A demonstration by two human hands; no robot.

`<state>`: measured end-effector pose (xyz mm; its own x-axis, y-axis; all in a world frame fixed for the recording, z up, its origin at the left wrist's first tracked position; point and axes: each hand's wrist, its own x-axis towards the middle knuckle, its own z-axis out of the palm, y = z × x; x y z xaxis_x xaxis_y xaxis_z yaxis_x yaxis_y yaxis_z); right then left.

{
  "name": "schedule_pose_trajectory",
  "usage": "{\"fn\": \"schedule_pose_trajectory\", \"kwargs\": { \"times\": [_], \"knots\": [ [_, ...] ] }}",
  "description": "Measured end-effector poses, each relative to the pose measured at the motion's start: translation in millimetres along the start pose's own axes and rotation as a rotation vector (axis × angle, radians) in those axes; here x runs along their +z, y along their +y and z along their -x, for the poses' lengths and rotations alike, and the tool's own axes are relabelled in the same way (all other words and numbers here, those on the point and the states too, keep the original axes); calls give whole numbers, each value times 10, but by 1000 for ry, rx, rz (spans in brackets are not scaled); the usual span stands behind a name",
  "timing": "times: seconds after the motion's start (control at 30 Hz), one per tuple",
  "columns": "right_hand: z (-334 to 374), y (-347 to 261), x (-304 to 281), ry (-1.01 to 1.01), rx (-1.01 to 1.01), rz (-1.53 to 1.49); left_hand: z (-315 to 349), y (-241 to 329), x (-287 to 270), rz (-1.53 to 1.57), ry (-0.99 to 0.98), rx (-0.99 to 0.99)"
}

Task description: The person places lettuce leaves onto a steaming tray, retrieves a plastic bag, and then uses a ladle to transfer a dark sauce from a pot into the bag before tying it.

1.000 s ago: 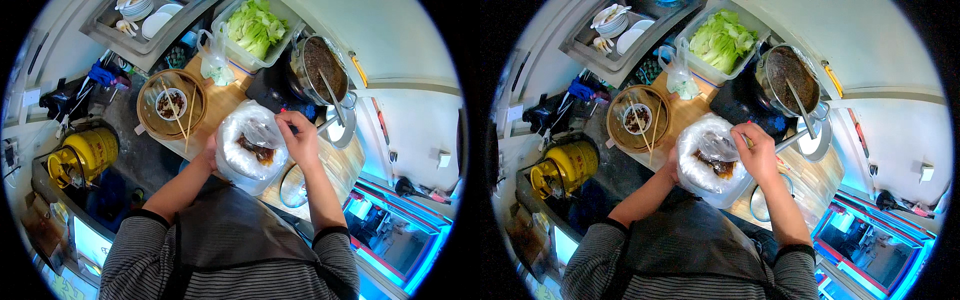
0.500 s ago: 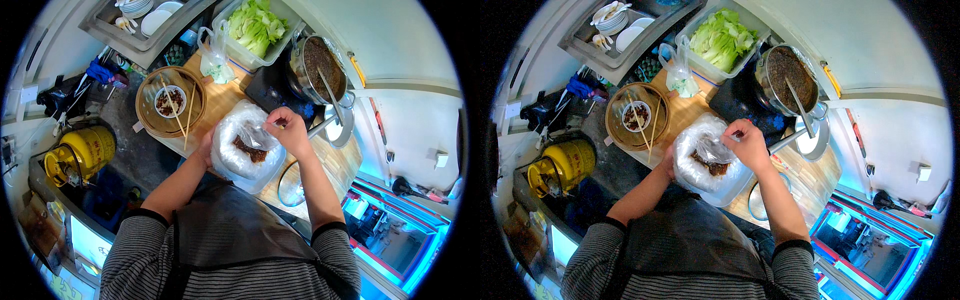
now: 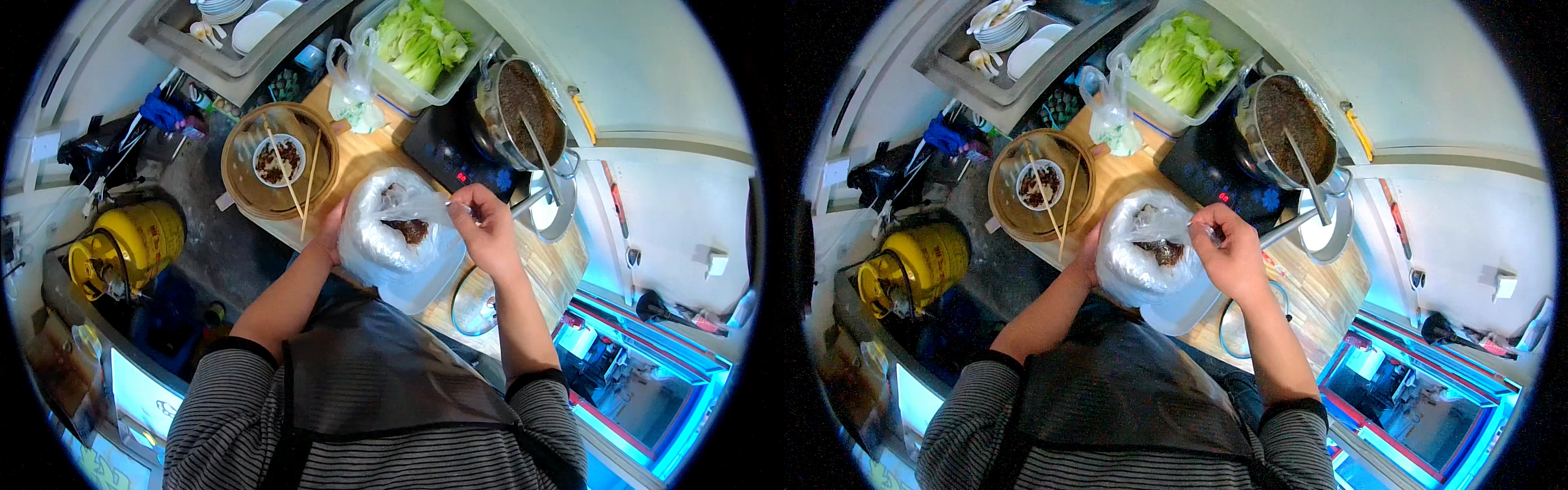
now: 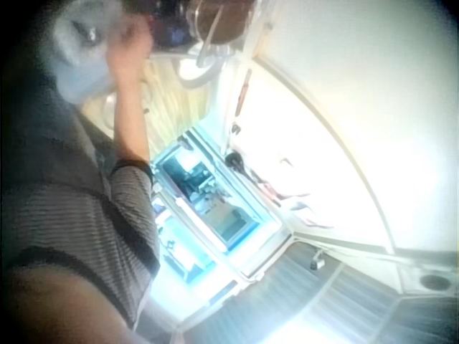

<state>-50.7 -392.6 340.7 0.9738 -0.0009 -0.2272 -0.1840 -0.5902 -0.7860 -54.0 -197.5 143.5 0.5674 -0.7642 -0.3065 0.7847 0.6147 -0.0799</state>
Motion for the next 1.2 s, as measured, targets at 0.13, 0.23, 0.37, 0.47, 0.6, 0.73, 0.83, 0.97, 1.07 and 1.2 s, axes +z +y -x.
{"fn": "schedule_pose_trajectory", "kwargs": {
  "times": [0.13, 0.23, 0.37, 0.47, 0.6, 0.73, 0.83, 0.97, 1.07, 1.2],
  "knots": [
    [18, -69, 40, 65, -36, -269, 263, -45, 179, 101, 92, 15],
    [5, -191, 28, 104, 16, -319, 564, -206, 121, -186, 435, 184],
    [11, -226, 38, 168, 12, -256, 1262, -349, 240, -733, 873, 64],
    [-15, -176, 47, 179, -87, -206, 1421, -378, 601, -1049, 803, -89],
    [-13, -171, 26, 100, -181, -402, 1094, -447, 781, -846, 737, -262],
    [66, -146, -83, 48, -184, -639, 1214, -520, 1164, -867, 746, -170],
    [222, -76, -140, -123, -261, -558, 1431, -512, 1518, -1093, 683, 88],
    [421, -158, -8, -325, -374, -464, 1373, -529, 1951, -928, 546, 384],
    [550, -346, 43, -243, -556, -327, 1309, -501, 2204, -896, 544, 413],
    [636, -529, 206, -89, -610, -206, 1379, -540, 2420, -1375, 523, 572]
  ]
}}
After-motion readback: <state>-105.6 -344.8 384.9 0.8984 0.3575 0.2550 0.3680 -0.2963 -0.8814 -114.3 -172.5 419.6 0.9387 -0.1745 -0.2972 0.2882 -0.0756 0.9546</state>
